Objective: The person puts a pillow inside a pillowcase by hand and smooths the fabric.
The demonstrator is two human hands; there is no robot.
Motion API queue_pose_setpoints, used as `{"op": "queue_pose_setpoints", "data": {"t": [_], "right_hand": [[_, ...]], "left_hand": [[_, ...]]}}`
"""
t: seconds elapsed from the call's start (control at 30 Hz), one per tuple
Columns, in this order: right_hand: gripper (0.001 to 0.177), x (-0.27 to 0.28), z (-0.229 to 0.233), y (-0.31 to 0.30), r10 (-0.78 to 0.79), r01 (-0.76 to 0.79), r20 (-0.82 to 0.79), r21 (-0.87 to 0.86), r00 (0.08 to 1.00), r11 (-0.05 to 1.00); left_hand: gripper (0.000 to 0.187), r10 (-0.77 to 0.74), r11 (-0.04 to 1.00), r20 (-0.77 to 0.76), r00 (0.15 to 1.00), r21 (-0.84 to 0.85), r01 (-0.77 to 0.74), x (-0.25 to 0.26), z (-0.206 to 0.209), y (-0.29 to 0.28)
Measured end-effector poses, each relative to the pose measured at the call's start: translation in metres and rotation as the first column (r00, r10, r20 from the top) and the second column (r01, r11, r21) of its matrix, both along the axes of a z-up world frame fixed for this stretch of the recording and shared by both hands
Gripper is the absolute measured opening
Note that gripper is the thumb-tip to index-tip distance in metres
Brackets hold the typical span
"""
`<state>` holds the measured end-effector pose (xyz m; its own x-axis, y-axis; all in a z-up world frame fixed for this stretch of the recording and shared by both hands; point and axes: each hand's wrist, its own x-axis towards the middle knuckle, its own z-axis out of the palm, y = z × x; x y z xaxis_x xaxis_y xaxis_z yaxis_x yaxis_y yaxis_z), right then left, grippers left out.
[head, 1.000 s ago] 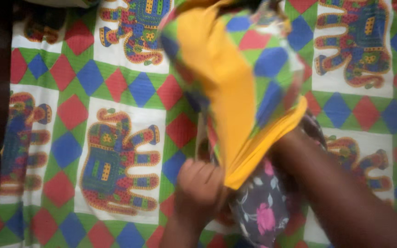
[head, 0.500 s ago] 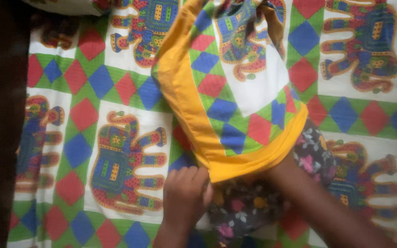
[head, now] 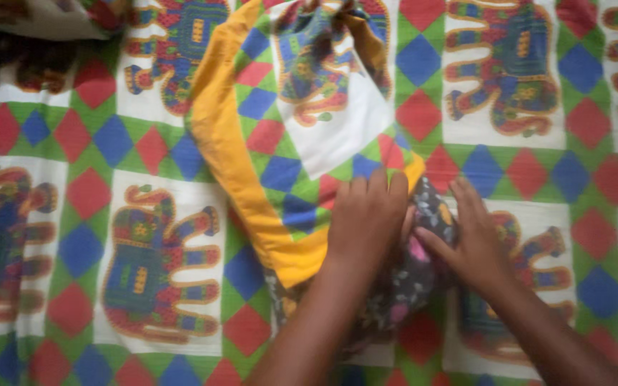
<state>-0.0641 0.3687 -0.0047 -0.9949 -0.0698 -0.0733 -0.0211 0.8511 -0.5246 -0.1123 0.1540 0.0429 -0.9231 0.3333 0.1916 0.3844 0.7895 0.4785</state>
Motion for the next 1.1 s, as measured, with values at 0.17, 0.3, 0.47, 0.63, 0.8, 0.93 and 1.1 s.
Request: {"op": "queue_pose_setpoints", "data": {"t": [0.17,0.3,0.47,0.63,0.8,0.93,1.1], "right_hand": [[0.062,-0.019,-0.013,-0.006,-0.295,0.455,0.687,-0.058,0.664,0.889],[0.036,-0.018,0.001,-0.026,-0.234,0.41,0.492,-0.287,0.838,0.866],[0.026,-0.022,0.021,-0.05,-0.107,0.056,-0.064,-0.541,0.992,0.839],[0.028,-0.048,0.014,-0.059,-0.091,0.085,-0.015,-0.237,0.996,0.968],[0.034,-0.056,0.005,-0.046,-0.215,0.218,0.035,-0.184,0.976,0.959],[0.039,-0.053,0.003,-0.041,-0.309,0.326,0.105,-0.243,0.945,0.914],[0.045,-0.037,0.014,-0.024,-0.308,0.278,-0.044,-0.322,0.951,0.905]], "left_hand": [[0.004,0.114,0.968,0.158,0.981,-0.24,-0.074,-0.05,-0.029,0.051],[0.005,-0.032,0.995,0.093,0.995,-0.091,0.04,-0.065,-0.03,0.057],[0.009,-0.108,0.987,0.043,0.993,-0.112,0.112,-0.054,0.014,0.043],[0.007,-0.016,0.998,0.109,0.994,-0.059,0.022,-0.011,0.06,0.033],[0.008,0.0,1.0,0.206,0.979,-0.014,0.003,0.013,0.057,0.024],[0.014,0.006,0.994,0.188,0.982,0.106,-0.026,0.034,0.042,0.008],[0.04,0.122,0.987,0.201,0.972,0.075,-0.139,0.054,0.03,-0.034]]}}
